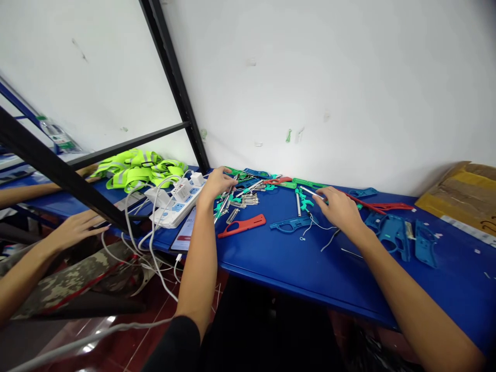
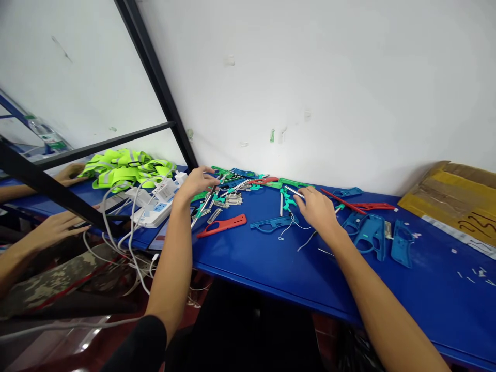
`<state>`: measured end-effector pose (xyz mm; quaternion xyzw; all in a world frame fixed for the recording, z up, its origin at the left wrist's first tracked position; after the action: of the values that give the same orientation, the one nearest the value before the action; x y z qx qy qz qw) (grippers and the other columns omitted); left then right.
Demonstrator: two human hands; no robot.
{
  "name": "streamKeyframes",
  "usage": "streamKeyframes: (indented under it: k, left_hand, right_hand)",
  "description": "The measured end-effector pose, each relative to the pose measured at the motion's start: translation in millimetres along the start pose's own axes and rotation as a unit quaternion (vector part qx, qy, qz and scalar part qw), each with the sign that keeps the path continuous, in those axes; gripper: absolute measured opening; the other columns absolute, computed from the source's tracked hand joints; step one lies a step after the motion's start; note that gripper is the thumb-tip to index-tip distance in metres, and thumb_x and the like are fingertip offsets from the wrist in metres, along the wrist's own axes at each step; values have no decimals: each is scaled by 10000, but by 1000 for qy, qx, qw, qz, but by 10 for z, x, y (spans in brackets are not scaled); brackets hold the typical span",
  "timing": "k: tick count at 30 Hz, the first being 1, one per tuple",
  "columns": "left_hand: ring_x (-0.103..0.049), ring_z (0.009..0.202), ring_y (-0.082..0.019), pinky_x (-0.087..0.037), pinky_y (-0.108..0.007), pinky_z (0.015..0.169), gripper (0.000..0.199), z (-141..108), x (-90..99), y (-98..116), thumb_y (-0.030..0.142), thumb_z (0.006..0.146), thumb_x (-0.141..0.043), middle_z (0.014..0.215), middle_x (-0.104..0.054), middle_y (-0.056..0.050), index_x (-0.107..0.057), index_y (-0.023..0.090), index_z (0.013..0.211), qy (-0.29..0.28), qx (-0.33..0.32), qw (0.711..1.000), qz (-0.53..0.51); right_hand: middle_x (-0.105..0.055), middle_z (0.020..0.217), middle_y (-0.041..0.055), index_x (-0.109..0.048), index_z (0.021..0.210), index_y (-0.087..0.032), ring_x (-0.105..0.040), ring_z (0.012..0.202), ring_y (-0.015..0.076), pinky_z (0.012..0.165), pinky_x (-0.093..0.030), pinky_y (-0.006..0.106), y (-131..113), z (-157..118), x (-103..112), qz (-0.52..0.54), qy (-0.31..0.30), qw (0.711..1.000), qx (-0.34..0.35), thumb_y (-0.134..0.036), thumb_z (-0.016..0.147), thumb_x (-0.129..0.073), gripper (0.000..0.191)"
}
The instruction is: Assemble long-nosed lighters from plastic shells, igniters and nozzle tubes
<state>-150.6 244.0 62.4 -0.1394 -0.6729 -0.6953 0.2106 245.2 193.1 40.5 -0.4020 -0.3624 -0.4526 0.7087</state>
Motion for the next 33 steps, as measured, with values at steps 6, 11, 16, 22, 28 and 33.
streamKeyframes:
  k: [6,11,16,22,28,33]
  left_hand:
    - [-727,807,-150,-597,-309,793,417,-255,-427,595,381,898,-796,1141,-809,-129,-679,137,1215,-112,-130,964,-205]
    - [-697,759,-147,-572,-308,732,435,-525,-934,899,461,856,-857,1065,-810,-107,-770,174,1172,-253,-175,913,-269]
    - [-690,740,-138,-553,-301,712,383,-649,-1196,925,441,907,-842,972,-793,-77,-785,188,1190,-333,-199,888,-248]
    - [-713,768,-158,-568,-323,760,322,-618,-1352,846,424,916,-810,854,-764,-49,-804,172,1118,-339,-206,903,-166]
    - [-742,1106,-265,-585,-419,964,345,-743,-1219,732,477,973,-750,1176,-788,-115,-786,197,1171,-308,-208,927,-38]
    - [-599,1374,-333,-451,-505,1212,467,-1063,-641,343,576,969,-762,1397,-713,-106,-751,224,1274,-185,-251,934,175]
  right_hand:
    - [-769,1265,140,-658,1426,-215,-753,1038,304,948,-598,485,-330,-42,39,142,43,986,71,-473,1086,-516,450]
    - [-540,1636,175,-450,1648,-258,-596,1423,370,1195,-492,573,-610,-120,38,309,53,945,90,-605,958,-738,824]
    - [-788,1254,154,-683,1384,-229,-782,1060,305,981,-629,534,-746,-156,-88,512,-75,855,45,-784,998,-568,686]
    - [-772,903,57,-697,1154,-227,-783,842,214,824,-657,390,-759,-170,-158,607,-114,786,-15,-836,970,-567,650]
    - [-672,761,-12,-674,938,-217,-580,549,114,502,-506,266,-677,-181,-279,602,-98,790,-62,-711,859,-806,517]
    - [-716,789,16,-713,944,-215,-563,553,114,484,-475,265,-666,-204,-341,585,-104,801,-72,-688,852,-812,492]
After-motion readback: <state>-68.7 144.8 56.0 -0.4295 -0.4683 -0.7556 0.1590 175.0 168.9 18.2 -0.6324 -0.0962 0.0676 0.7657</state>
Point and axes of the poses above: each hand's wrist, its own z-axis towards the middle knuckle, its own x-axis out of the back of the hand, y = z × x, the point moved 7 cm from there along z, towards the middle knuckle
